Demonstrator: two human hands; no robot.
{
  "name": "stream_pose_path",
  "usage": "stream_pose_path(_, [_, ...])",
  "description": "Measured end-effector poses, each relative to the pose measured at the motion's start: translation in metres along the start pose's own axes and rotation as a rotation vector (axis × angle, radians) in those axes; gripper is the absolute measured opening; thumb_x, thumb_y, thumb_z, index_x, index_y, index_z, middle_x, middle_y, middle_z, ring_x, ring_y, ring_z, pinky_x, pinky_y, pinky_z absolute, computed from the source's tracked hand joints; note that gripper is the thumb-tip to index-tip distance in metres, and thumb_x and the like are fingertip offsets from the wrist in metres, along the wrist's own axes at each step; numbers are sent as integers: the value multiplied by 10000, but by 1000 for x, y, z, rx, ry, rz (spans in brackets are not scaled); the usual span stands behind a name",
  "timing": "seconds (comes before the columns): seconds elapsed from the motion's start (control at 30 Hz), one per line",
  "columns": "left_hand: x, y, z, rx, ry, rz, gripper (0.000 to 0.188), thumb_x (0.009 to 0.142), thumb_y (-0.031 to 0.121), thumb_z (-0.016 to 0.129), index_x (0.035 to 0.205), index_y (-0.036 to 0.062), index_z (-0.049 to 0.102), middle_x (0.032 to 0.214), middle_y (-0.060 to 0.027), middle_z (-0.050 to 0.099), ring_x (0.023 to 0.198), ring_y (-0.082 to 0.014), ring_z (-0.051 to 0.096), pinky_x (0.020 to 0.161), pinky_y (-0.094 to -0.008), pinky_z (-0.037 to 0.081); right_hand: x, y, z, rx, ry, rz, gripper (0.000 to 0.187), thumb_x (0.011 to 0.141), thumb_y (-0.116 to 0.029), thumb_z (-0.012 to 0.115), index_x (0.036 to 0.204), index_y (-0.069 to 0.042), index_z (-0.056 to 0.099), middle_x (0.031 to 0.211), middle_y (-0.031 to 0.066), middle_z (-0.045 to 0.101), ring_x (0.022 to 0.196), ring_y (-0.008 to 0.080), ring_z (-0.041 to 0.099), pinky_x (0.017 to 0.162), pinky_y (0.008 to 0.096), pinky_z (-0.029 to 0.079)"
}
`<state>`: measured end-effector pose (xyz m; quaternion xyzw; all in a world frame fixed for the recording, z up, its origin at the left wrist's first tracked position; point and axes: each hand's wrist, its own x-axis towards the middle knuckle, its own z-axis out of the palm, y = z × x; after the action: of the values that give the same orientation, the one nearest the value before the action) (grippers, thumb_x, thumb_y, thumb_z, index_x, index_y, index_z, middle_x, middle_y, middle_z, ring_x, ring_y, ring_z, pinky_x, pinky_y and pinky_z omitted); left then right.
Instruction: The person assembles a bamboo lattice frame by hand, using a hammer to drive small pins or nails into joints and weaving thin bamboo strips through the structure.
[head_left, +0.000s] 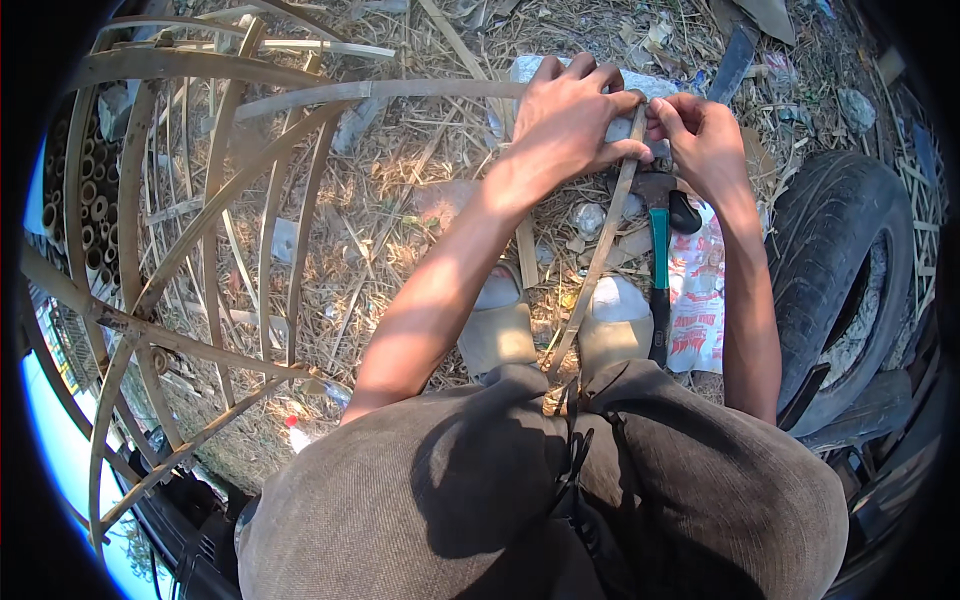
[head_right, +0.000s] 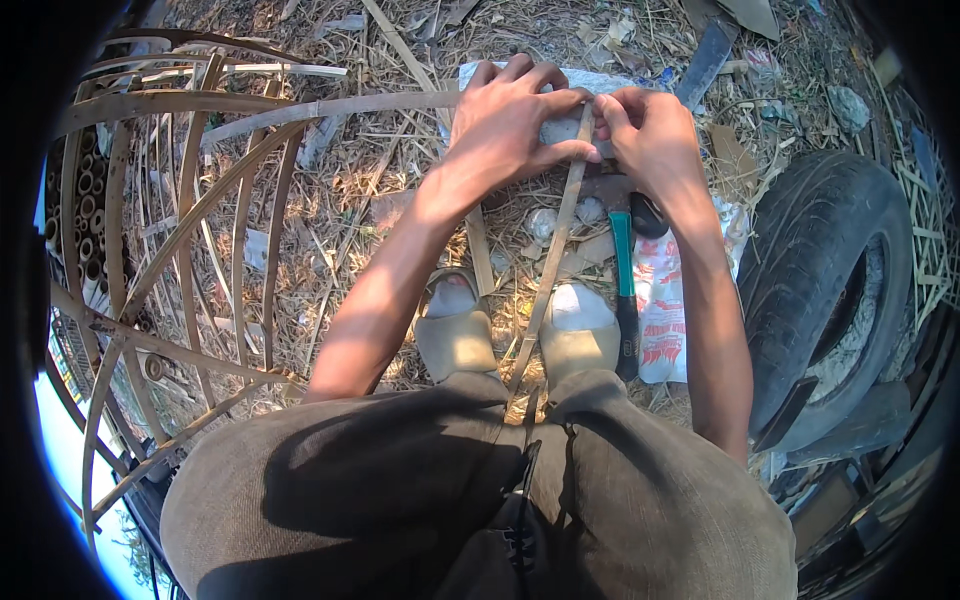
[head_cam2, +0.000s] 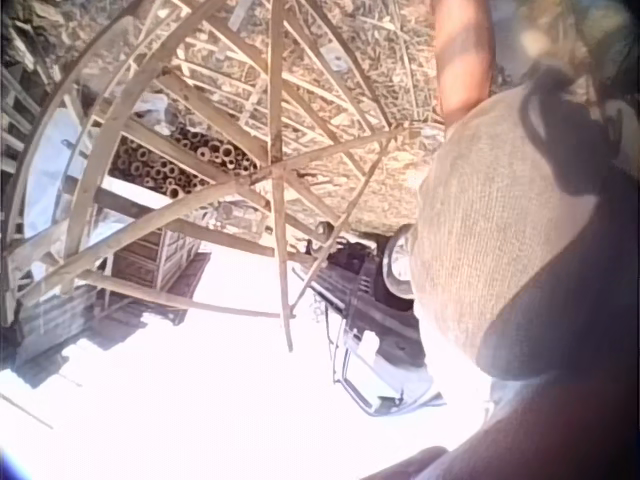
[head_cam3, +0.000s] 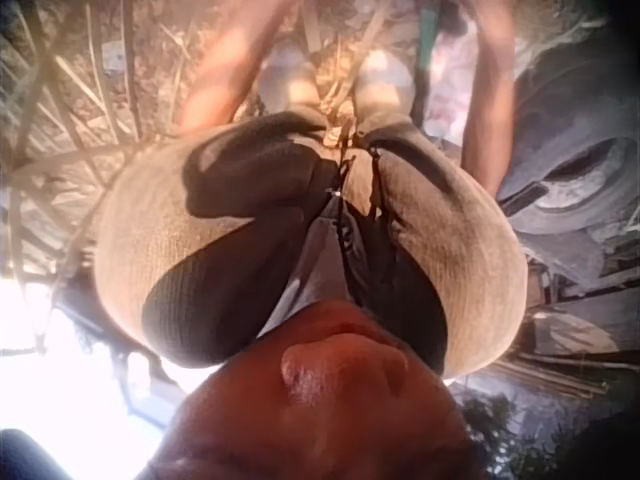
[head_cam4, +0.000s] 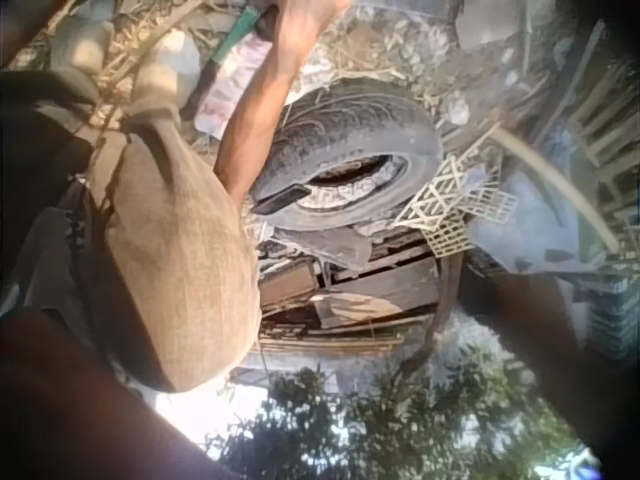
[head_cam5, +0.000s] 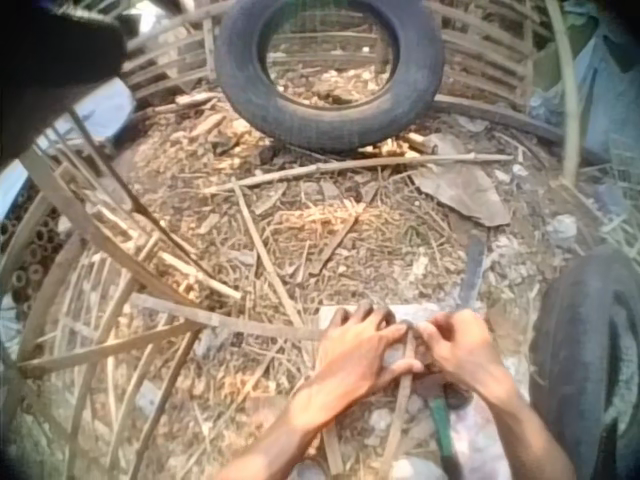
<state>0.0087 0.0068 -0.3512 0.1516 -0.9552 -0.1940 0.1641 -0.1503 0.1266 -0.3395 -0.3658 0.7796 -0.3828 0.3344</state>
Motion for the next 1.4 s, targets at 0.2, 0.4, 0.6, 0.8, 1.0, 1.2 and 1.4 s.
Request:
stream_pose_path(0.2, [-5, 3, 0, -4, 29, -26, 583, 710, 630, 734, 1099, 197, 751, 1060, -11, 663, 1053, -236, 588, 907, -426, 441, -4, 2, 4, -158, 41, -20, 296, 961, -224, 631, 986, 58, 719, 753, 151, 718, 710, 198, 710, 691, 337, 550])
stream_pose_path(0.4, [-4, 3, 3, 35, 36, -12, 604, 715, 651, 723, 1157, 240, 740, 1089, -8, 671, 1063, -251, 584, 906, -451, 442, -4, 5, 10, -131, 108, -84, 295, 957, -237, 626, 978, 40, 726, 810, 166, 737, 729, 239, 723, 706, 354, 551])
stream_pose_path(0.6, [9, 14, -43, -91, -385, -17, 912, 646, 497, 870, 1435, 189, 533, 1362, -234, 535, 1272, -428, 486, 1089, -566, 355, -14, 6, 9, -123, 113, -64, 275, 966, -223, 611, 965, 37, 700, 820, 164, 710, 734, 280, 695, 699, 382, 532])
stream_pose_path(0.8, [7, 12, -45, -37, -456, -23, 904, 651, 408, 885, 1447, 213, 504, 1426, -191, 521, 1373, -414, 424, 1141, -571, 314, -17, -14, 12, -304, 258, -104, 274, 918, -214, 666, 866, 48, 728, 729, 229, 688, 678, 314, 700, 632, 411, 517])
stream_pose_path(1.0, [2, 3, -21, -3, -319, 21, 856, 642, 388, 891, 1401, 185, 551, 1320, -132, 574, 1276, -347, 490, 1107, -530, 357, -18, -34, 7, -260, 177, 45, 258, 912, -201, 671, 868, 47, 725, 745, 240, 686, 698, 332, 698, 654, 422, 524])
stream_pose_path(1.2, [4, 2, -28, 3, -306, 35, 839, 634, 335, 904, 1383, 160, 568, 1350, -117, 566, 1286, -362, 494, 1111, -535, 359, -18, -41, 13, -295, 242, 37, 268, 919, -210, 665, 878, 50, 711, 799, 244, 694, 726, 346, 694, 670, 426, 528])
stream_pose_path(1.4, [3, -7, -23, -20, -334, 51, 854, 634, 407, 884, 1384, 139, 575, 1342, -100, 576, 1286, -329, 495, 1087, -492, 374, -26, -25, 27, -113, 253, 19, 255, 955, -193, 636, 912, 57, 665, 749, 229, 657, 661, 324, 656, 622, 404, 503])
